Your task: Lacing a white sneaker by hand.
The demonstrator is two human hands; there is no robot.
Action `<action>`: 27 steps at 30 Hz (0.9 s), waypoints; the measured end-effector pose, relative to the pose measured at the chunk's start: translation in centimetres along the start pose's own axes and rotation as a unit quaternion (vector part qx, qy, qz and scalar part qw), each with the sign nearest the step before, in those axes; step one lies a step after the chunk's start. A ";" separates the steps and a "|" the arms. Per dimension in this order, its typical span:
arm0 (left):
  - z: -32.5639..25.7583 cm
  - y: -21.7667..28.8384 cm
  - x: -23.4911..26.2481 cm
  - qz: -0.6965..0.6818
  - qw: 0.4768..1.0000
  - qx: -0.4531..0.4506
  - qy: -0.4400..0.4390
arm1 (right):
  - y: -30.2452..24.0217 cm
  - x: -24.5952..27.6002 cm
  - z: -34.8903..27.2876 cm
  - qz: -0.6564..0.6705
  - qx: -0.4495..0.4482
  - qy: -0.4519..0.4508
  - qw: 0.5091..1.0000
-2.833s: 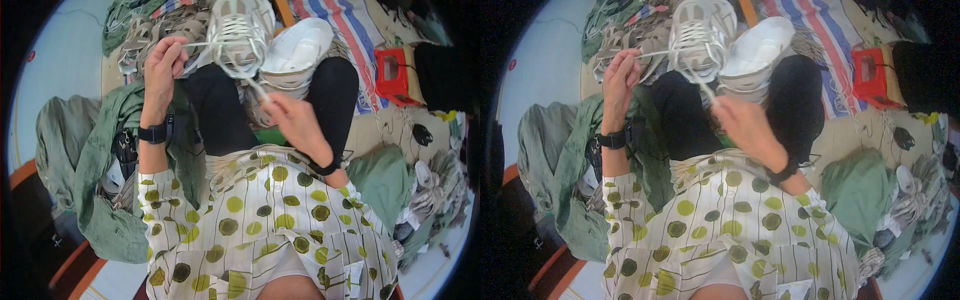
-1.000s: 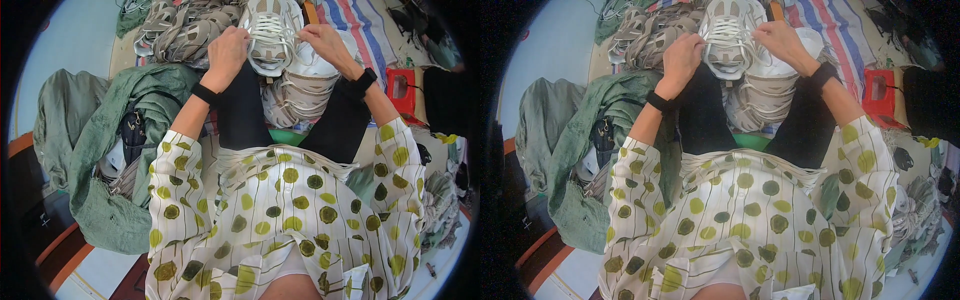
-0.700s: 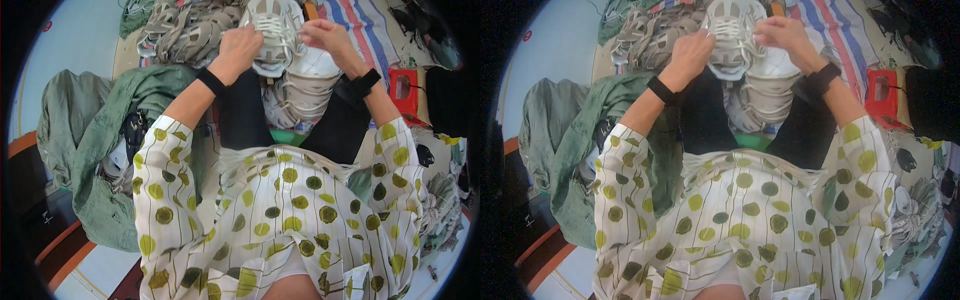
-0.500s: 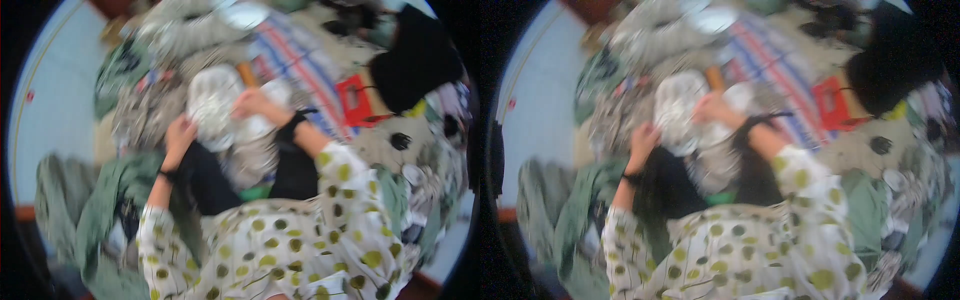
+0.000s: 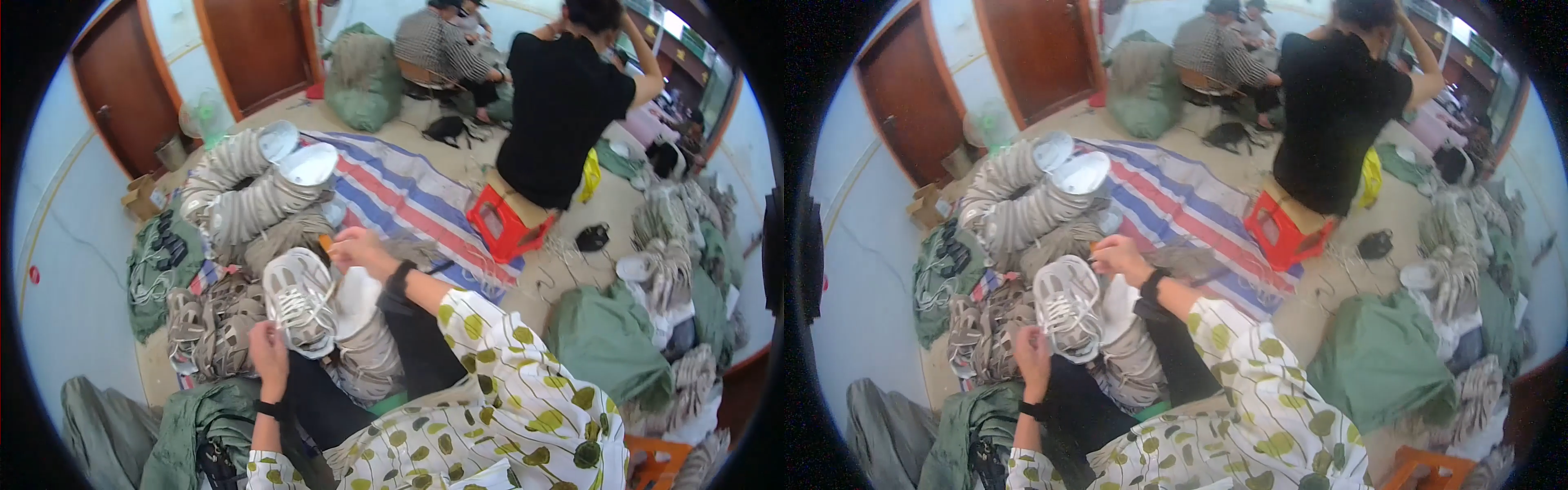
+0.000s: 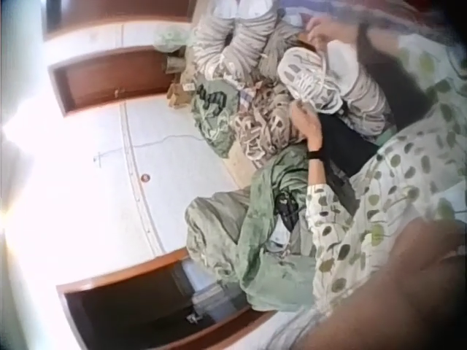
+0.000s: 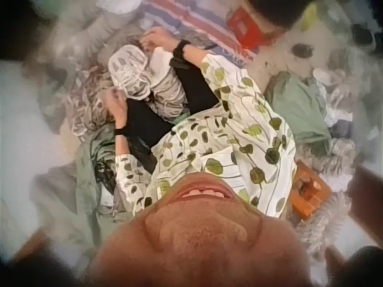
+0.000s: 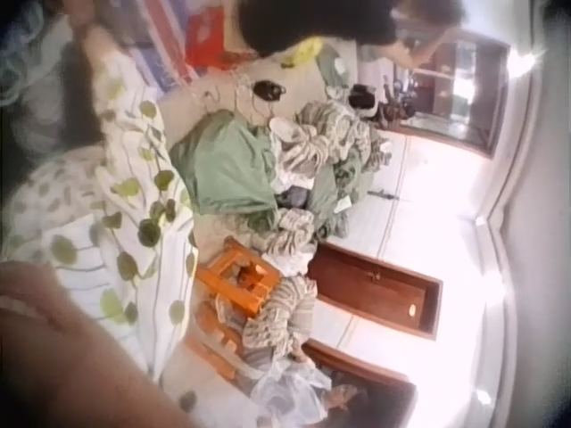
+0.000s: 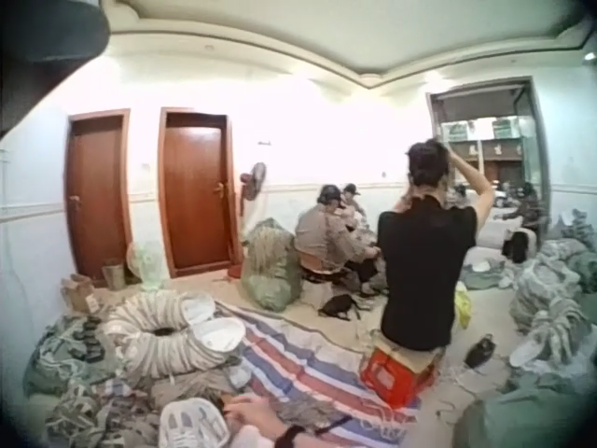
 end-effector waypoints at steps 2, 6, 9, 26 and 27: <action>-2.1 -0.9 -2.8 -0.142 0.978 0.092 -0.123 | -0.3 1.8 -0.4 0.014 -0.006 0.044 0.999; -5.4 1.5 -6.8 -0.349 0.886 0.223 -0.205 | -0.5 3.5 -0.2 -0.078 0.070 0.092 0.990; -5.3 2.1 -8.7 -0.262 0.927 0.141 -0.230 | -1.5 3.6 -0.2 -0.116 0.178 0.038 0.976; -3.6 1.8 -7.7 -0.356 0.867 0.322 -0.132 | 8.6 -3.9 -0.2 -0.341 -0.015 -0.019 0.940; -3.4 1.7 -7.5 -0.376 0.865 0.313 -0.113 | 8.6 -4.1 -0.4 -0.340 -0.019 -0.024 0.940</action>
Point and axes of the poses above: each hand's wrist, its own z-axis towards the middle knuckle, its own x-axis out of the back of the hand, y = z × x, the point moved 6 cm from there along z, towards the middle knuckle, and after that the axes turned 13 degrees about -x, right-handed, at the moved point
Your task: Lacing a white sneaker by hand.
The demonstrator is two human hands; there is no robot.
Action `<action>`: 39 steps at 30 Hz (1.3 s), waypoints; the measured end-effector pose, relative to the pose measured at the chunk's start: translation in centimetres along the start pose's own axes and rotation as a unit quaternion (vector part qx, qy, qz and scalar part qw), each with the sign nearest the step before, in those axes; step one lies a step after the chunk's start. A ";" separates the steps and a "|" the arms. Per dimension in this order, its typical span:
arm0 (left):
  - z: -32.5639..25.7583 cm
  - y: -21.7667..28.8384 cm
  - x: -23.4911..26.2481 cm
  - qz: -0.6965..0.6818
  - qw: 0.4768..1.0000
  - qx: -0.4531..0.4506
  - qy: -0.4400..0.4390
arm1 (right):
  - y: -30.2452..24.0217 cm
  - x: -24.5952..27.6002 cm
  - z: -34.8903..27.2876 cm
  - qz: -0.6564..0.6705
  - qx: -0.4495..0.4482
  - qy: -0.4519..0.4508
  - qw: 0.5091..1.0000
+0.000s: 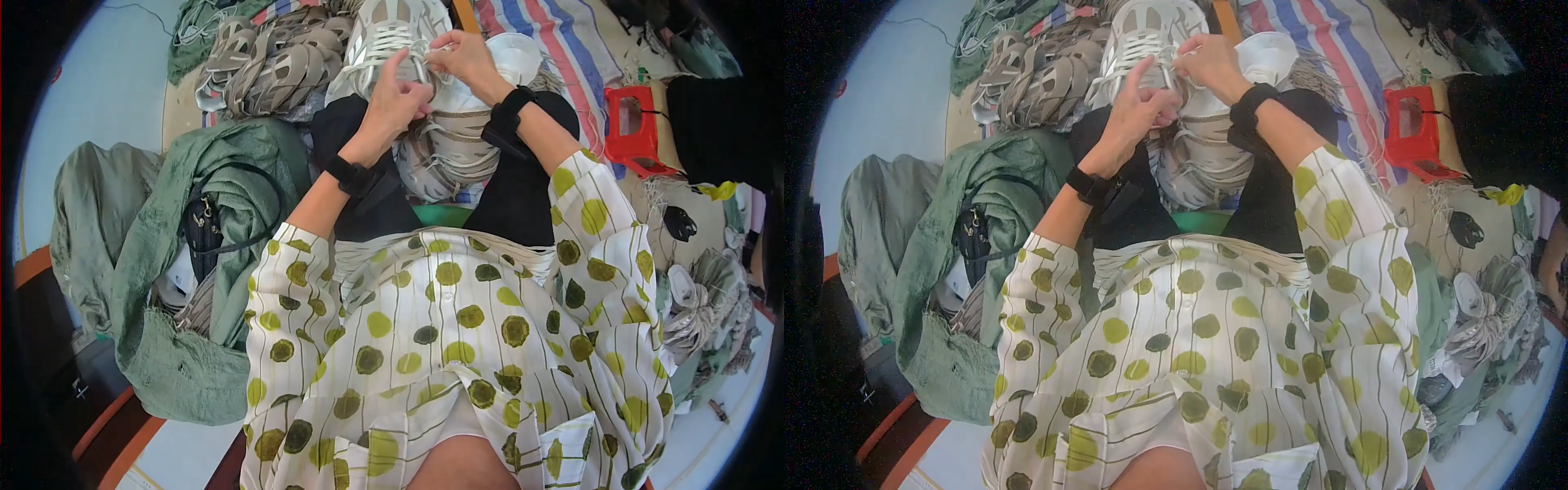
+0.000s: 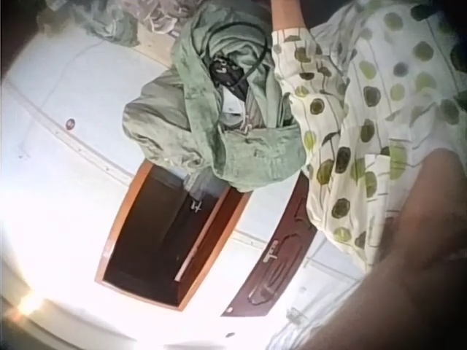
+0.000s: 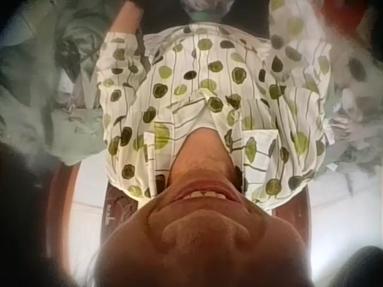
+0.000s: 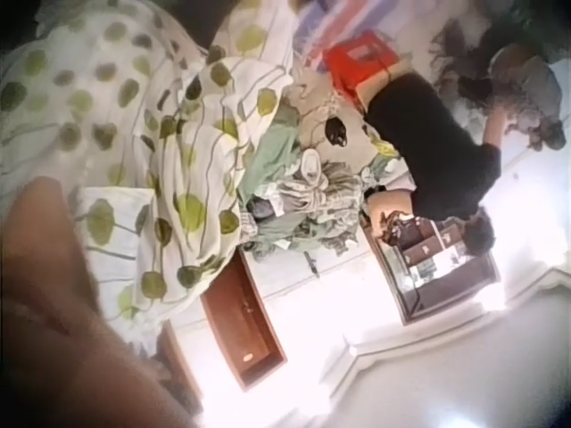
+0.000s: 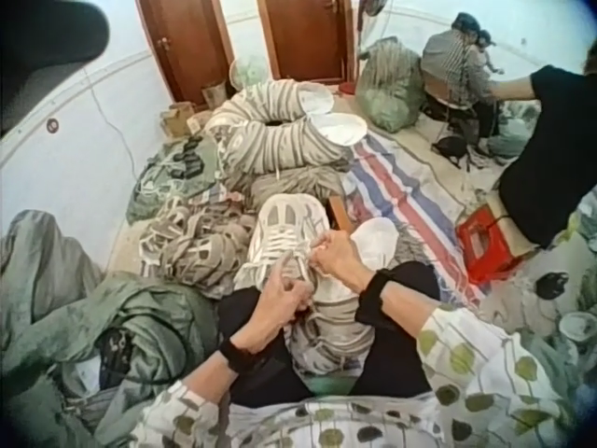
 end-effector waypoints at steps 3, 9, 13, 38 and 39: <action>-0.2 -0.1 0.4 0.023 1.000 -0.003 0.007 | -0.3 0.5 0.1 -0.014 -0.006 0.001 1.000; -0.5 -0.8 -0.2 0.078 0.997 0.017 0.010 | -0.4 0.8 -0.5 -0.061 0.050 0.029 0.996; -0.5 -1.0 -0.8 0.146 0.988 -0.048 0.007 | -1.7 -0.1 -2.0 -0.208 0.135 0.093 0.964; 0.3 -0.7 0.7 0.325 0.912 -0.225 0.106 | -2.1 -3.4 -6.6 -0.292 0.204 0.115 0.927; -0.9 0.0 0.6 0.373 0.887 -0.254 0.100 | -1.6 -3.7 -6.8 -0.293 0.167 0.103 0.936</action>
Point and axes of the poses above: each hand's wrist, its own z-axis towards the middle knuckle, its own x-axis out of the back of the hand, y = z × x, the point moved 6 cm from there along z, towards the middle knuckle, and after that the axes turned 13 degrees about -x, right-handed, at the moved point
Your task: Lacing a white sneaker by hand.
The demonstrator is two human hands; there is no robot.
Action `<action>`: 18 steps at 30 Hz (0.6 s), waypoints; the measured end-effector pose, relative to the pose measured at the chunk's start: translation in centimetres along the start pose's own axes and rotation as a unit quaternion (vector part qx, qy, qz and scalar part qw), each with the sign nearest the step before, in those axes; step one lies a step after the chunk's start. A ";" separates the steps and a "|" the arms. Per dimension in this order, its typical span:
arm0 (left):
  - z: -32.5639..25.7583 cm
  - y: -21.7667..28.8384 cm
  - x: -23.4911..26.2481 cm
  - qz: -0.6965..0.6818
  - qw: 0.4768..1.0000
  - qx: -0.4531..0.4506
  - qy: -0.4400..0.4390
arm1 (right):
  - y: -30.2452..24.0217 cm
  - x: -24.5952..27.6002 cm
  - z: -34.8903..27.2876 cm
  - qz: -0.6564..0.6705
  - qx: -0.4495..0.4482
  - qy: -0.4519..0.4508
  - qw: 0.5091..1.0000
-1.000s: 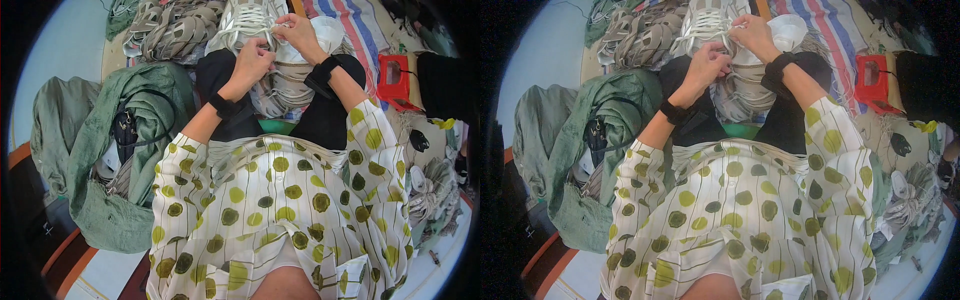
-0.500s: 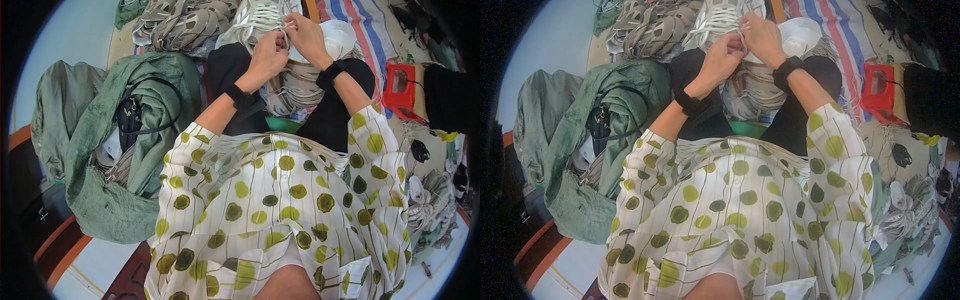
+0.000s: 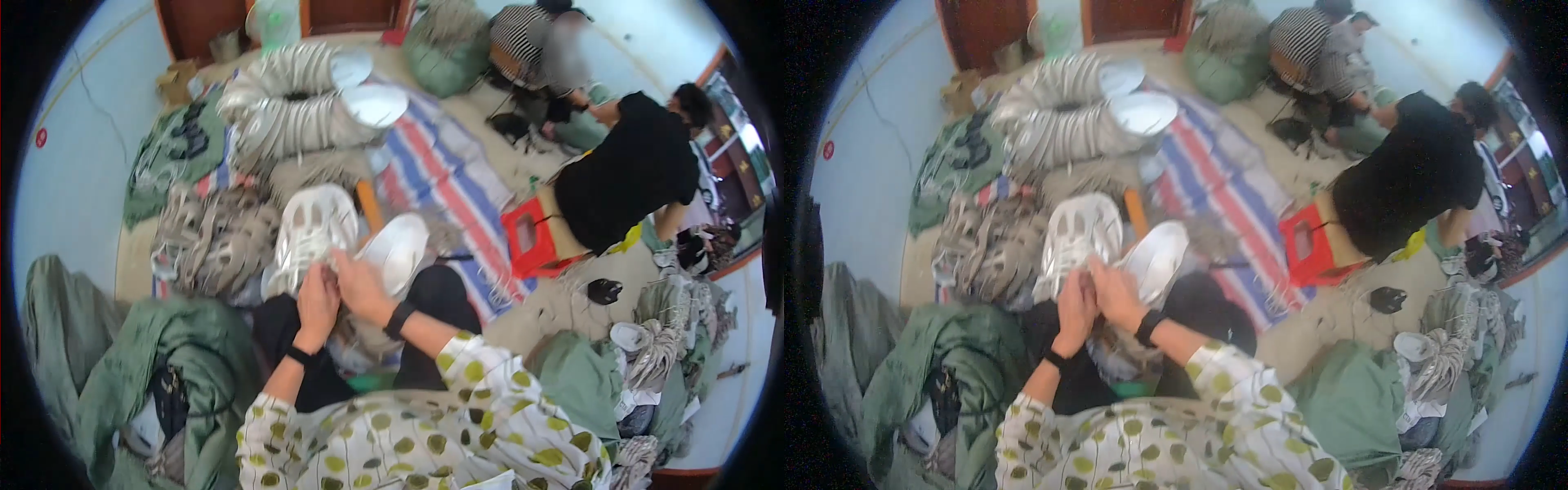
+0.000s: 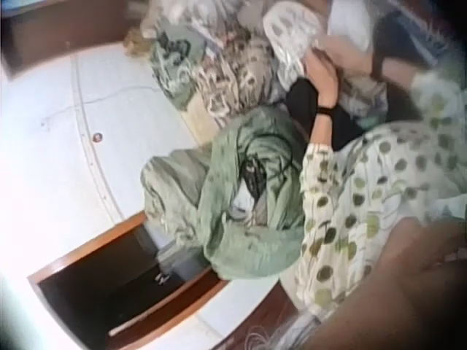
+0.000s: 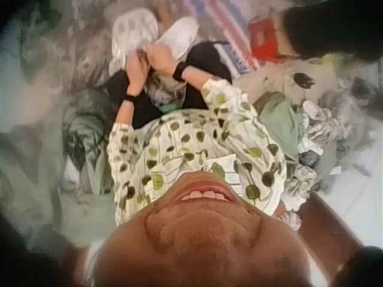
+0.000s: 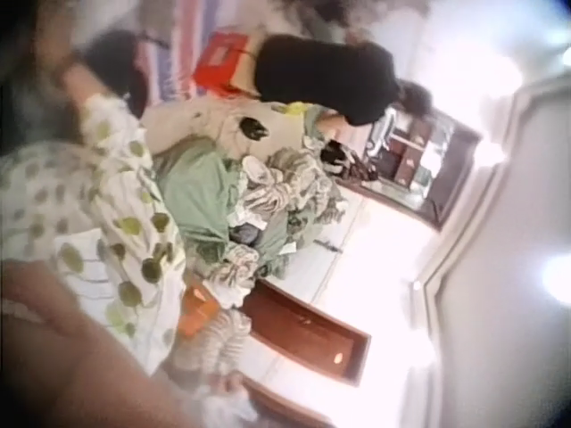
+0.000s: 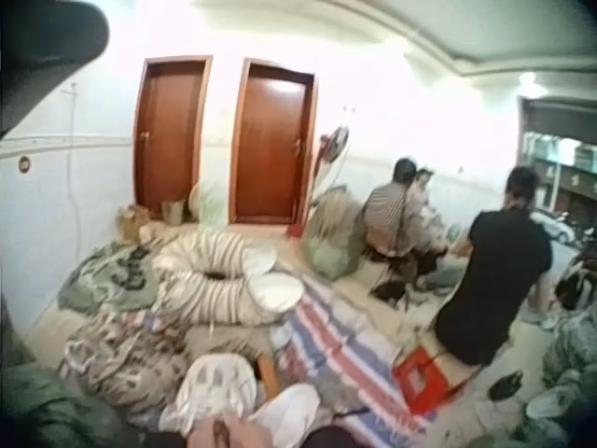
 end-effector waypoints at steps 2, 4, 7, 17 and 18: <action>0.5 0.9 -0.1 0.033 0.998 -0.054 0.012 | 0.9 0.0 -0.2 -0.016 -0.029 -0.004 0.999; -0.1 0.0 -0.6 0.116 0.989 -0.006 -0.088 | 0.9 0.0 -0.7 0.098 -0.035 0.028 0.994; 1.2 -0.4 -0.9 0.208 0.969 -0.005 -0.134 | 1.2 -0.2 -0.3 0.044 -0.054 -0.006 0.998; -0.9 2.8 1.1 0.003 0.980 0.002 -0.200 | -1.3 4.6 3.6 0.007 0.095 0.011 0.995; -1.5 2.6 1.1 0.004 0.979 0.010 -0.203 | -1.6 3.9 3.5 0.011 0.093 0.003 0.996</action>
Point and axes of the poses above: each hand's wrist, its own z-axis towards the middle knuckle, its own x-axis out of the back of the hand, y = z × x, the point moved 6 cm from there along z, towards the middle knuckle, and after that the axes turned 13 degrees about -x, right-handed, at the moved point
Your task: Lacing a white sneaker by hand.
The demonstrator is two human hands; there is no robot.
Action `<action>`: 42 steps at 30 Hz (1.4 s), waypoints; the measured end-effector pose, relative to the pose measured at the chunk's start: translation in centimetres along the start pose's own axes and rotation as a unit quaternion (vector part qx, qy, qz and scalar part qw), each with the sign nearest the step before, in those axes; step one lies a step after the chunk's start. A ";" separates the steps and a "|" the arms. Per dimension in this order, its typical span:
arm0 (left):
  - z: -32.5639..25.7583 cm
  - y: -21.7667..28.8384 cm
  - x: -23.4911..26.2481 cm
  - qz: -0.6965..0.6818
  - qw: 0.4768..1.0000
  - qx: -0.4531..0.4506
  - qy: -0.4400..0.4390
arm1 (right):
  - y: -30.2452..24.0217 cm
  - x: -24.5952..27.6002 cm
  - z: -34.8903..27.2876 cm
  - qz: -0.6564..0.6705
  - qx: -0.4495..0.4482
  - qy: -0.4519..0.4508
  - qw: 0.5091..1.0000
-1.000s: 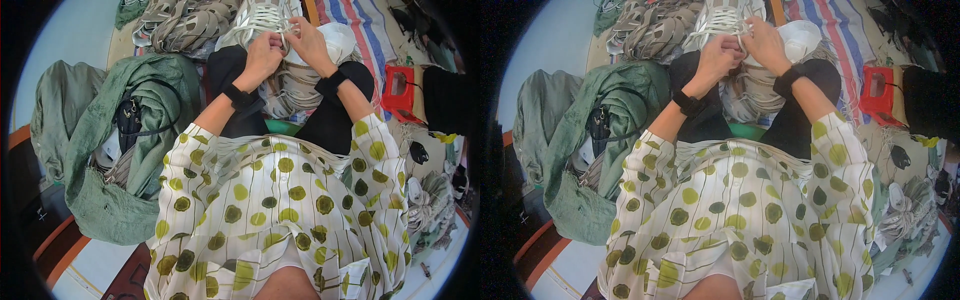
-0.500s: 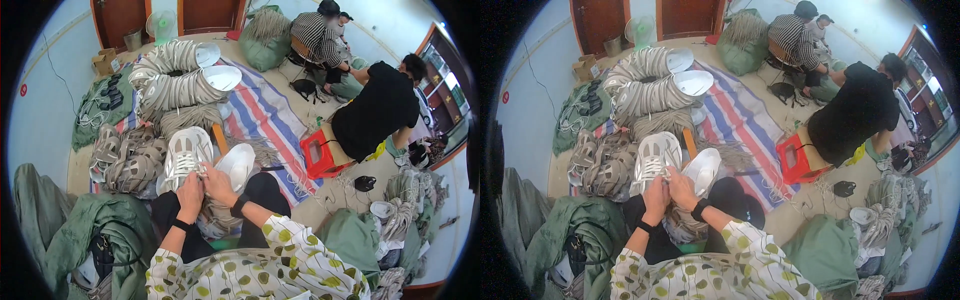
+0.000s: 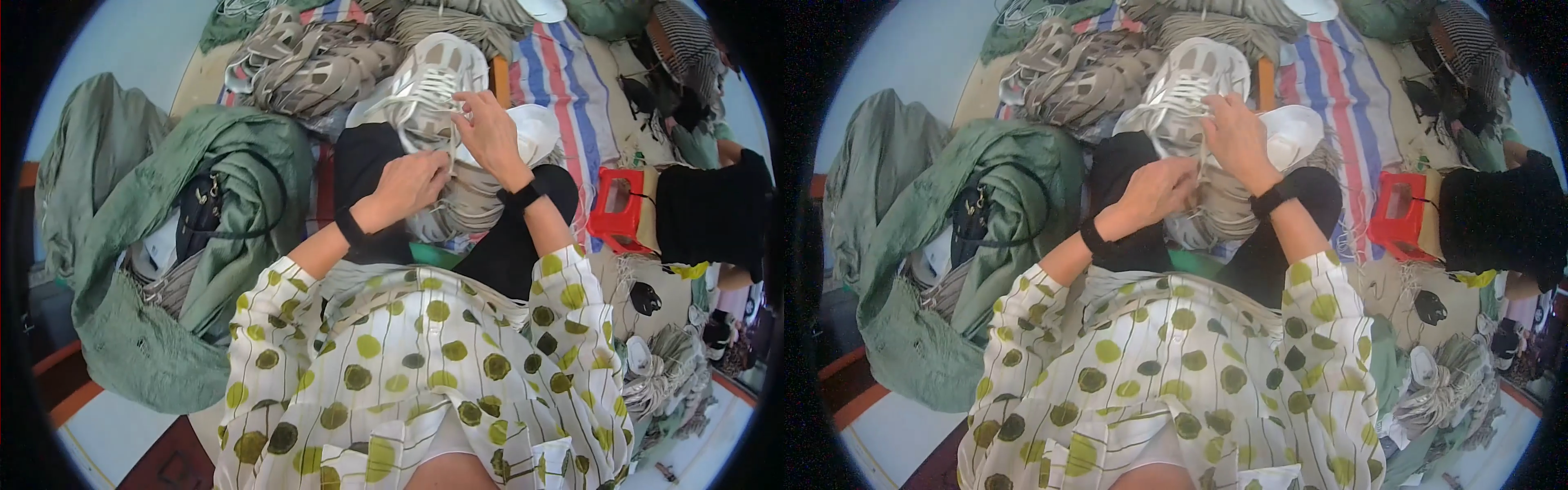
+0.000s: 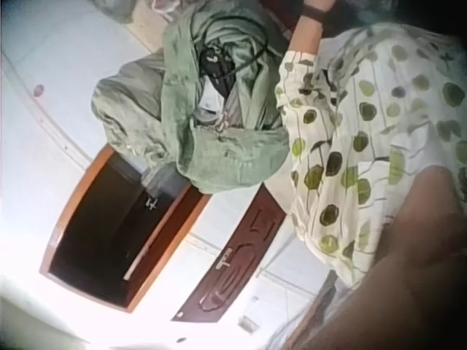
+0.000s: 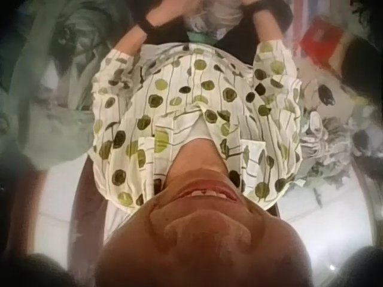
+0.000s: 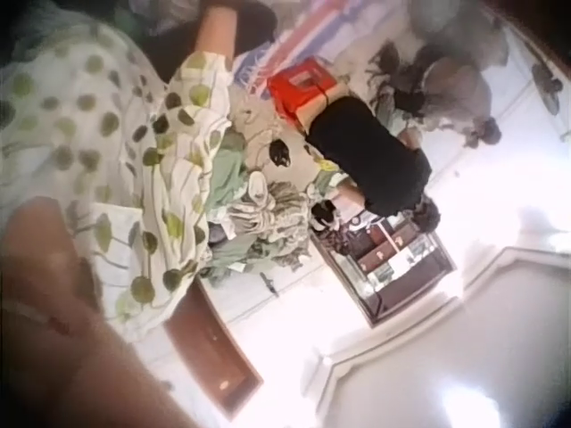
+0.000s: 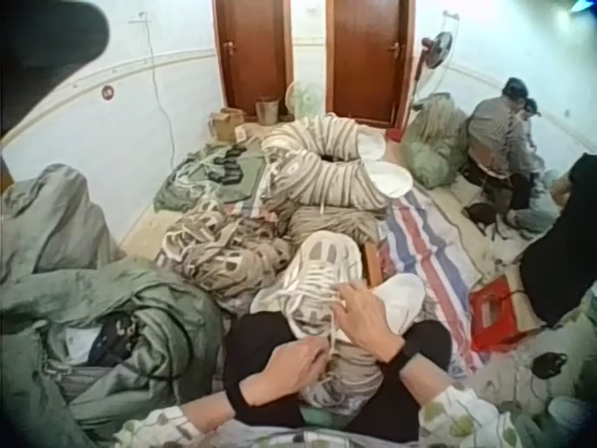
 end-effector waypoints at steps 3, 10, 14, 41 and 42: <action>-1.2 0.5 1.1 -0.067 0.989 -0.052 0.120 | -1.3 -1.8 -0.2 -0.177 0.058 0.002 0.982; -5.1 1.9 2.4 -0.546 0.829 0.020 0.117 | -1.3 -1.3 -0.5 -0.268 0.143 0.060 0.951; -10.0 5.7 4.0 -0.594 0.803 0.009 -0.038 | -1.7 -0.1 0.3 -0.215 0.079 0.086 0.970; 0.7 -5.5 4.9 0.081 0.962 0.062 0.255 | 0.1 -7.6 -0.1 0.296 -0.234 -0.128 0.917; 0.3 -6.3 4.5 0.019 0.966 0.105 0.235 | 0.3 -7.8 -0.2 0.298 -0.238 -0.128 0.916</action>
Point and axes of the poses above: each hand's wrist, its own z-axis towards the middle knuckle, its own x-axis out of the back of the hand, y = z × x, the point moved 6 cm from there along z, towards the middle knuckle, and after that the axes turned 13 degrees about -x, right-handed, at the moved point
